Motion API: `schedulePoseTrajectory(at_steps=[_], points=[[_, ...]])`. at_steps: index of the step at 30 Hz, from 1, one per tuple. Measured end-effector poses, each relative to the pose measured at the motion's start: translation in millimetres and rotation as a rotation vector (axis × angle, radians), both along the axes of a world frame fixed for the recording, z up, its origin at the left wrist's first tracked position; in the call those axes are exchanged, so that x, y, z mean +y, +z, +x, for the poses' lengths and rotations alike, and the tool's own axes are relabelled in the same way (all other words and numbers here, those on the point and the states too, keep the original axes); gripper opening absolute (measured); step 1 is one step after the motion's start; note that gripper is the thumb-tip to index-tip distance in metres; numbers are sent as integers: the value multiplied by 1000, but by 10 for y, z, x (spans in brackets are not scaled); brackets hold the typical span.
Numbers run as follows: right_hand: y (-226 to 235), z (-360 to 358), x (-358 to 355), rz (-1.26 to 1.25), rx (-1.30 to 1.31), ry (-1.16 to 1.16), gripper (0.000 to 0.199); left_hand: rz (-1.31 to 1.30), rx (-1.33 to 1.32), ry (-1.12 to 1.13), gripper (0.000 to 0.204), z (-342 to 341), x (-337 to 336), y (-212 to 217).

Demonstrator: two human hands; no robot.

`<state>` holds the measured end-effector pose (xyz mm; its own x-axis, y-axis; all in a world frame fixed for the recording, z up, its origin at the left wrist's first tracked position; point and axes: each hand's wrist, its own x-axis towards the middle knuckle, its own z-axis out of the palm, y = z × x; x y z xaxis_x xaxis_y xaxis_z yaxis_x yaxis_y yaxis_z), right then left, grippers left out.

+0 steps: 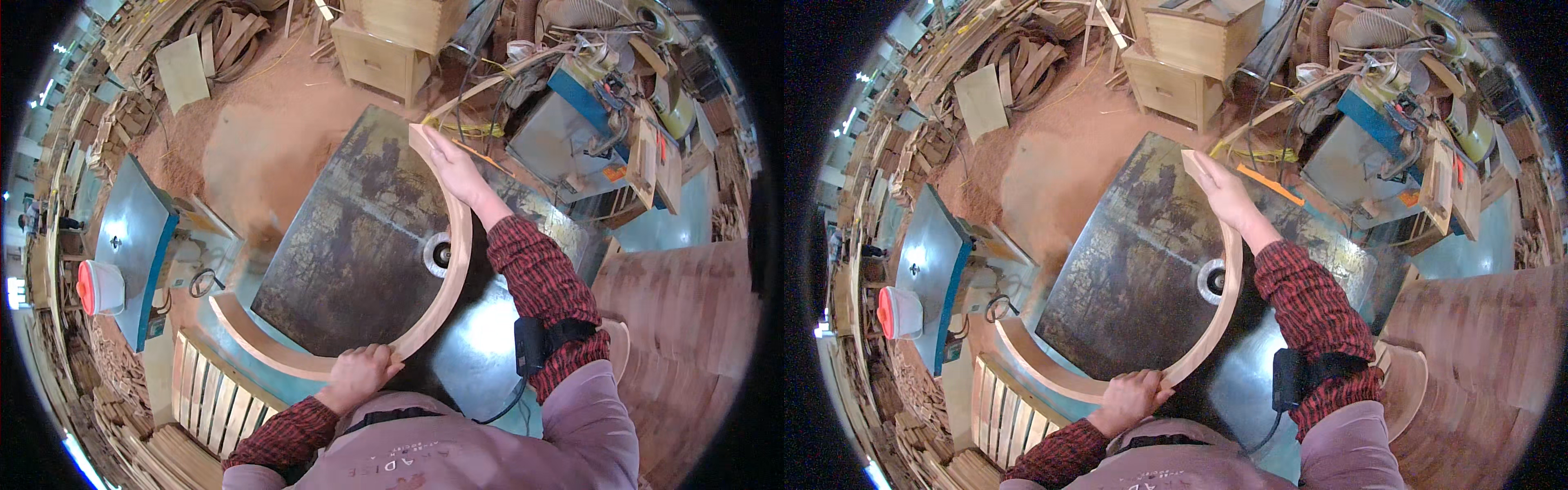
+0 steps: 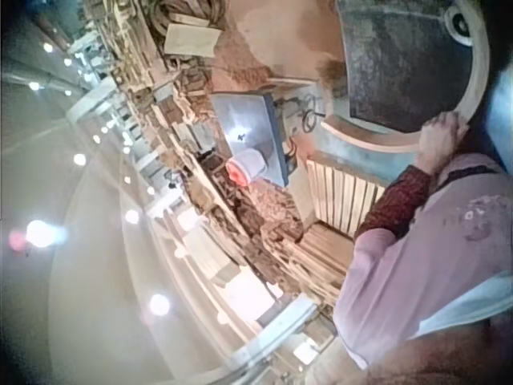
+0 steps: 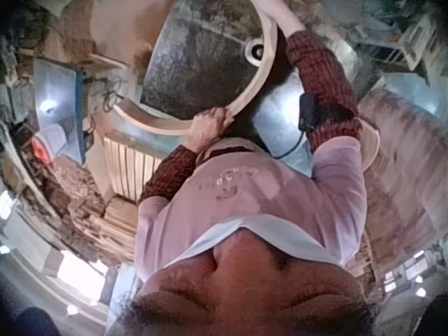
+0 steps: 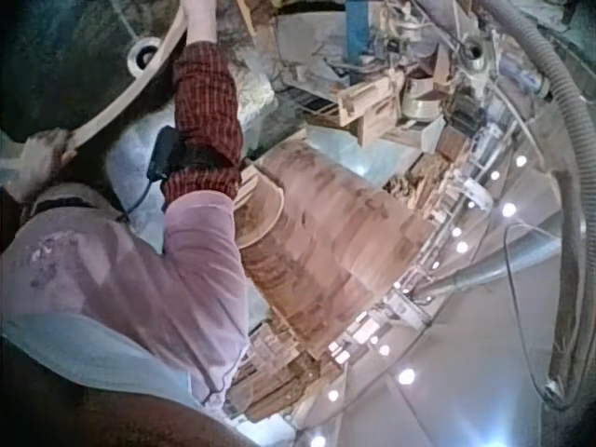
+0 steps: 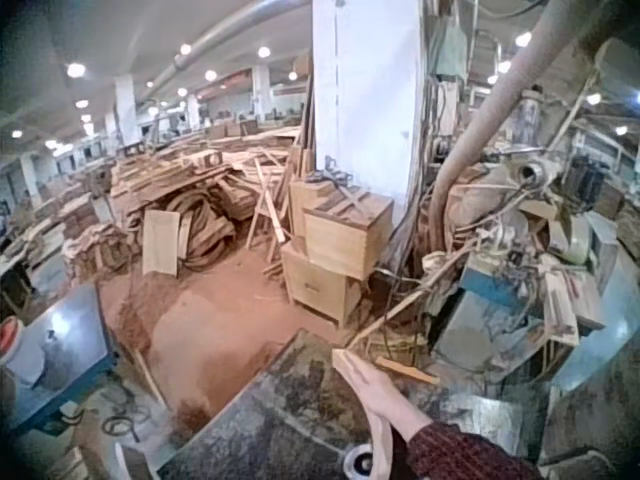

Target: Sanding the inner edge of a curved wooden component using a spindle sander.

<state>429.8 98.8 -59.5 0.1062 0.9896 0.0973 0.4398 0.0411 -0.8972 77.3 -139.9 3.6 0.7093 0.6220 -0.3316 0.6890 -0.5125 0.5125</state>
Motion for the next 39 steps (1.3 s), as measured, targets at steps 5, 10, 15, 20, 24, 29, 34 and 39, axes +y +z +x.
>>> schedulePoseTrajectory(at_steps=[5,10,15,20,24,29,34,39], points=[[11,-111,-389,-22,-41,-64,49,29,-70,-56,37,-290,-97,34],[-27,-187,-759,48,-106,-164,46,25,-1,-143,39,-548,-166,35],[32,-427,-1080,9,-104,-234,47,-26,51,-152,44,-877,-335,-21],[405,-728,-1401,-64,381,-159,53,-81,-77,-144,32,-1050,-534,174],[78,-557,-1627,34,94,-102,52,63,-173,-75,28,-908,-776,-68],[-269,-468,-1749,-5,48,-174,52,51,-90,1,25,-907,-958,-292],[-286,-564,-1909,-13,-58,-185,52,81,-92,36,20,-1087,-1105,-155],[-124,-737,-2168,-68,-125,-245,53,65,-60,38,21,-1246,-1165,-76]])
